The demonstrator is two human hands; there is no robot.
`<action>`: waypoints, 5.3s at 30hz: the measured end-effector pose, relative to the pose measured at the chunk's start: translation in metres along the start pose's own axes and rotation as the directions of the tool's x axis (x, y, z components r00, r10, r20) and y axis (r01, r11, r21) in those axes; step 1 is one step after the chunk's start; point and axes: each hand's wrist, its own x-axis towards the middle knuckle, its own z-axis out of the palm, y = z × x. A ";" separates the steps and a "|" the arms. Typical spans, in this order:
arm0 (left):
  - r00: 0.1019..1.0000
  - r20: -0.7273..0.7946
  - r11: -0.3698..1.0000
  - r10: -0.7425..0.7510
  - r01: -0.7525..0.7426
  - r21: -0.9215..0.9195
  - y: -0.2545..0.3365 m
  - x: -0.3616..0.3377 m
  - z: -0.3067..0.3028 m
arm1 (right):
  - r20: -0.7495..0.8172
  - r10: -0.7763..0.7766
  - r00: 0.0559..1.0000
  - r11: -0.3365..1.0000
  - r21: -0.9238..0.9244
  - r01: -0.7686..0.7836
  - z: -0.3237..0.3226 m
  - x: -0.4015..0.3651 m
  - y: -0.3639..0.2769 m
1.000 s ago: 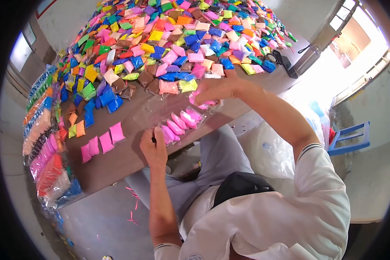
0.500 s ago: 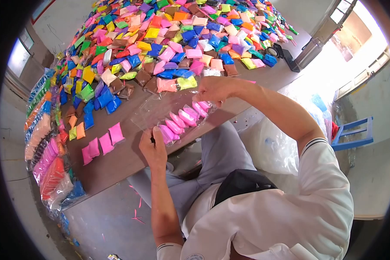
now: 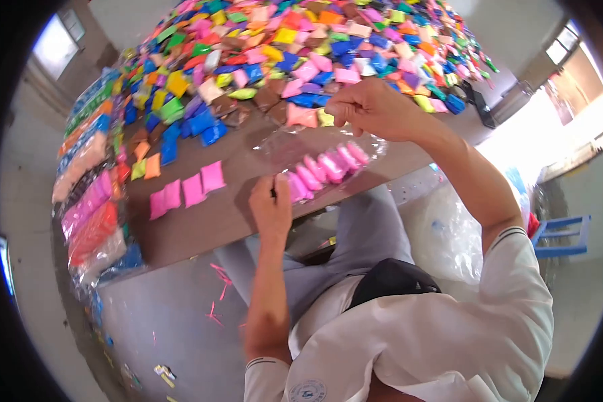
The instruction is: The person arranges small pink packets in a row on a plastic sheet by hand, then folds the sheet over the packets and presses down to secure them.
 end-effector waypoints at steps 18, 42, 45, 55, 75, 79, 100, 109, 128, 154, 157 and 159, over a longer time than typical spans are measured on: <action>0.975 0.145 0.264 -0.166 0.185 -0.947 -0.023 -0.016 0.024 | 0.300 -0.162 0.940 0.852 -0.438 0.287 0.229 0.153 -0.084; 0.934 0.227 0.834 0.277 -0.351 0.426 -0.032 -0.007 0.006 | 0.230 -0.456 0.860 0.845 -0.191 0.499 0.247 0.128 -0.100; 0.918 0.333 0.611 0.216 -0.393 0.687 -0.007 0.000 -0.006 | 0.067 -0.394 0.917 0.917 -0.030 0.397 0.200 0.076 -0.105; 0.996 -0.020 0.990 0.085 -0.087 -0.110 0.005 -0.002 0.003 | -0.056 0.385 0.921 0.781 0.551 -0.293 0.024 -0.030 0.048; 0.999 0.020 0.989 0.051 -0.048 -0.137 0.004 -0.002 0.002 | 0.261 0.395 0.881 0.913 -0.219 -0.345 0.010 -0.028 0.071; 0.998 0.009 0.990 0.069 -0.068 -0.128 0.001 -0.002 0.003 | 0.274 0.357 0.893 0.932 -0.175 -0.318 0.011 -0.028 0.083; 0.998 0.014 0.991 0.069 -0.067 -0.116 0.001 -0.001 0.003 | 0.041 0.233 0.972 0.871 -0.453 -0.190 0.022 -0.039 0.094; 0.997 0.010 0.992 0.072 -0.070 -0.106 -0.002 -0.002 0.003 | -0.181 0.081 0.980 0.993 0.095 -0.064 -0.025 -0.052 0.022; 0.913 -0.178 0.921 0.367 -0.329 0.208 0.005 -0.009 0.004 | -0.134 -0.430 0.893 0.886 -0.254 0.389 0.299 0.139 -0.117; 0.994 0.035 0.992 0.105 -0.102 -0.079 -0.001 -0.002 0.000 | -0.677 0.058 0.734 0.996 -0.006 -0.084 0.043 -0.086 0.062; 0.995 0.043 0.994 0.089 -0.086 -0.066 0.000 -0.001 0.000 | -0.689 0.019 0.725 0.992 -0.080 -0.102 0.046 -0.080 0.083; 0.996 0.038 0.995 0.078 -0.075 -0.070 -0.001 -0.001 0.000 | -0.704 0.000 0.710 0.973 -0.164 -0.163 0.051 -0.078 0.091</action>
